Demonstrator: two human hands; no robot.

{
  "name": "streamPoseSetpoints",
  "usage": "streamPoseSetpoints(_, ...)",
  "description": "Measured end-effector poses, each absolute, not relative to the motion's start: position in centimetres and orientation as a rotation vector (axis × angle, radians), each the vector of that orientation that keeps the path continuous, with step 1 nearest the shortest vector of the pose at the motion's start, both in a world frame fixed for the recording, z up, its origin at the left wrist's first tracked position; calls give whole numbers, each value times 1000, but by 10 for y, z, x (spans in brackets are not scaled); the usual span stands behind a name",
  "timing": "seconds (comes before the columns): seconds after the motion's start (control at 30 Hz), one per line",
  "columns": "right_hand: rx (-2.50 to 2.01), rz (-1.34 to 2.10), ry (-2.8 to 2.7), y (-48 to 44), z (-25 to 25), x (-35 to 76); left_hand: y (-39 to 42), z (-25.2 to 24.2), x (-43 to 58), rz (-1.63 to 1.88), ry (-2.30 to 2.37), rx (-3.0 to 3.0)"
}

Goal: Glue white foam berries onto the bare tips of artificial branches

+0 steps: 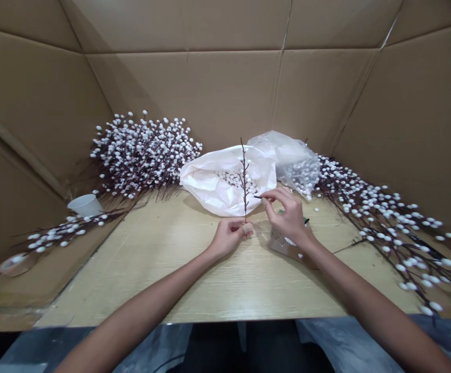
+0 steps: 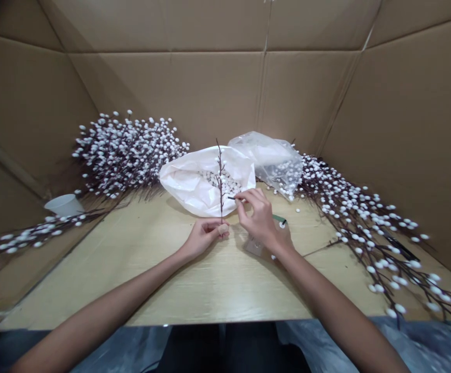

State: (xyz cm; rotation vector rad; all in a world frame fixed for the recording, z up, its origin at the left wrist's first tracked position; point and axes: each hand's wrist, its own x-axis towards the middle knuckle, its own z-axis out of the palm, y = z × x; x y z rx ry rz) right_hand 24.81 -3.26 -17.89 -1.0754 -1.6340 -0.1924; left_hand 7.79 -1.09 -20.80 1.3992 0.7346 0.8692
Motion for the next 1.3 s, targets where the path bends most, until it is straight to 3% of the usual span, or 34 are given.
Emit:
streamPoseSetpoints(0.33, -1031, -272, -1442, -35, -169, 256, -8, -214, 78, 859, 769, 1359)
streamPoseSetpoints(0.7, -965, -293, -1745, -37, -180, 245, -8, -211, 78, 838, 726, 1472)
streamPoseSetpoints(1.3, -984, -309, -1764, -35, -182, 247, -9, -213, 79, 841, 733, 1408)
